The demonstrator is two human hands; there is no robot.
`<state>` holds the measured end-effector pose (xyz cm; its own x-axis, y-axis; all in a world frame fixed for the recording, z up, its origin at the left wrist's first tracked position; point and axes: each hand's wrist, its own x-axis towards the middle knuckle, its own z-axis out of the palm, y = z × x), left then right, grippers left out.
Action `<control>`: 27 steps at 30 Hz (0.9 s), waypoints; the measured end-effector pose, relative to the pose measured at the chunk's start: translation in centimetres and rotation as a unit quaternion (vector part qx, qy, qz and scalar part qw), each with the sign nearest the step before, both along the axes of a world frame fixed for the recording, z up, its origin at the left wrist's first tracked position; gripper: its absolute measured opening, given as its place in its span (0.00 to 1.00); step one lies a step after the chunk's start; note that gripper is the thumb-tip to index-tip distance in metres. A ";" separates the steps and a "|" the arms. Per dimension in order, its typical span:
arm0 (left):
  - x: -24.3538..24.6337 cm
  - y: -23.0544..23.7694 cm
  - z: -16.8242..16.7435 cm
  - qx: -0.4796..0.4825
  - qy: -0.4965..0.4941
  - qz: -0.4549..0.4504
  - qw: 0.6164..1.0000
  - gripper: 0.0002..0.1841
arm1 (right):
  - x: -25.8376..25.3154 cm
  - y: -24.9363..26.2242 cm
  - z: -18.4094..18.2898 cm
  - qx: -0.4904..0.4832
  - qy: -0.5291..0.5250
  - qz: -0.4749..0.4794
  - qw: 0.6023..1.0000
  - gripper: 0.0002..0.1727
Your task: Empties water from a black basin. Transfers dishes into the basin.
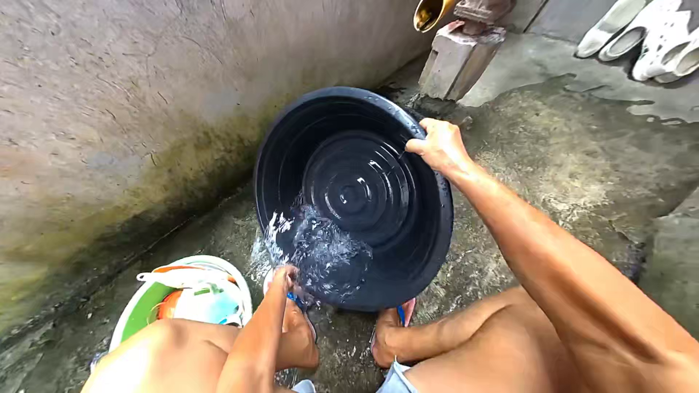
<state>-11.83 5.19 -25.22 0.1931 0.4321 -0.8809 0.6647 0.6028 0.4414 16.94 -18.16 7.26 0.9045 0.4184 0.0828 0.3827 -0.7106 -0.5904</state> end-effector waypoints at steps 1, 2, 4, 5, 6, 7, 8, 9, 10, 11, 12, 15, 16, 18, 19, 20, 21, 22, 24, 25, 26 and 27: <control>-0.1 -0.8 0.2 -0.006 -0.014 0.023 1.000 0.18 | -1.2 0.3 0.7 0.006 -0.013 0.019 1.000 0.11; 0.0 -1.4 0.2 -0.018 -0.022 0.043 0.999 0.16 | -2.5 0.4 1.4 0.012 -0.029 0.035 0.999 0.10; 0.6 -1.9 -0.5 -0.049 -0.029 0.069 0.996 0.13 | -4.9 0.0 2.6 0.025 -0.071 0.066 0.995 0.09; 0.9 -2.0 -0.8 -0.059 -0.038 0.075 0.995 0.14 | -6.1 -0.4 3.2 0.032 -0.097 0.081 0.992 0.08; 1.2 -2.0 -0.7 -0.066 -0.050 0.072 0.994 0.16 | -7.3 -0.9 3.9 0.039 -0.125 0.095 0.987 0.08; 1.5 -1.9 -0.6 -0.073 -0.063 0.063 0.993 0.17 | -8.5 -1.6 4.6 0.044 -0.153 0.109 0.981 0.08; 1.9 -1.9 -0.1 -0.080 -0.075 0.049 0.993 0.19 | -9.7 -2.3 5.2 0.051 -0.184 0.123 0.974 0.08; 2.3 -2.1 0.5 -0.082 -0.086 0.031 0.992 0.19 | -10.8 -3.0 5.8 0.055 -0.217 0.140 0.965 0.08; 2.7 -2.1 1.1 -0.082 -0.100 0.020 0.991 0.19 | -11.9 -3.8 6.4 0.056 -0.252 0.158 0.953 0.08; 3.0 -2.1 1.5 -0.078 -0.115 0.011 0.990 0.18 | -12.8 -4.4 6.9 0.061 -0.280 0.168 0.943 0.08; 3.3 -2.0 1.8 -0.066 -0.129 -0.002 0.989 0.16 | -13.5 -4.9 7.4 0.065 -0.307 0.175 0.933 0.07; 4.2 -2.0 3.3 -0.045 -0.163 -0.037 0.985 0.15 | -15.0 -6.0 8.5 0.074 -0.375 0.180 0.906 0.07; 4.4 -1.8 3.5 -0.046 -0.174 -0.048 0.983 0.18 | -15.4 -6.3 8.8 0.076 -0.392 0.181 0.899 0.07; 4.8 -1.4 3.5 -0.035 -0.192 -0.079 0.978 0.22 | -16.1 -7.0 9.3 0.078 -0.423 0.185 0.884 0.07; 5.1 -1.3 3.9 -0.033 -0.201 -0.084 0.976 0.23 | -16.4 -7.4 9.6 0.077 -0.438 0.189 0.876 0.07; 5.4 -1.4 4.6 -0.037 -0.205 -0.080 0.975 0.23 | -16.7 -7.7 9.8 0.077 -0.449 0.193 0.869 0.07; 5.8 -1.4 5.4 -0.043 -0.204 -0.073 0.975 0.23 | -17.0 -8.0 10.1 0.076 -0.457 0.198 0.864 0.07; 6.1 -1.4 5.8 -0.047 -0.207 -0.068 0.975 0.23 | -17.4 -8.3 10.2 0.077 -0.464 0.201 0.859 0.08; 6.3 -1.4 6.3 -0.043 -0.222 -0.063 0.972 0.23 | -18.0 -8.7 10.4 0.079 -0.475 0.211 0.850 0.08; 6.3 -1.4 6.6 -0.039 -0.229 -0.063 0.971 0.22 | -18.2 -8.9 10.4 0.081 -0.478 0.217 0.848 0.09; 6.2 -1.6 7.0 -0.041 -0.235 -0.058 0.969 0.22 | -18.5 -9.0 10.4 0.085 -0.478 0.222 0.846 0.09; 6.3 -1.6 7.0 -0.048 -0.240 -0.052 0.968 0.23 | -18.6 -9.1 10.3 0.088 -0.480 0.226 0.843 0.09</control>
<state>-5.56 3.59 -18.23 0.6282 0.3081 -0.7144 0.4568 0.5973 0.6592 -1.71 -27.31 17.52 0.1380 0.6065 0.7830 0.9524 -0.2983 0.0632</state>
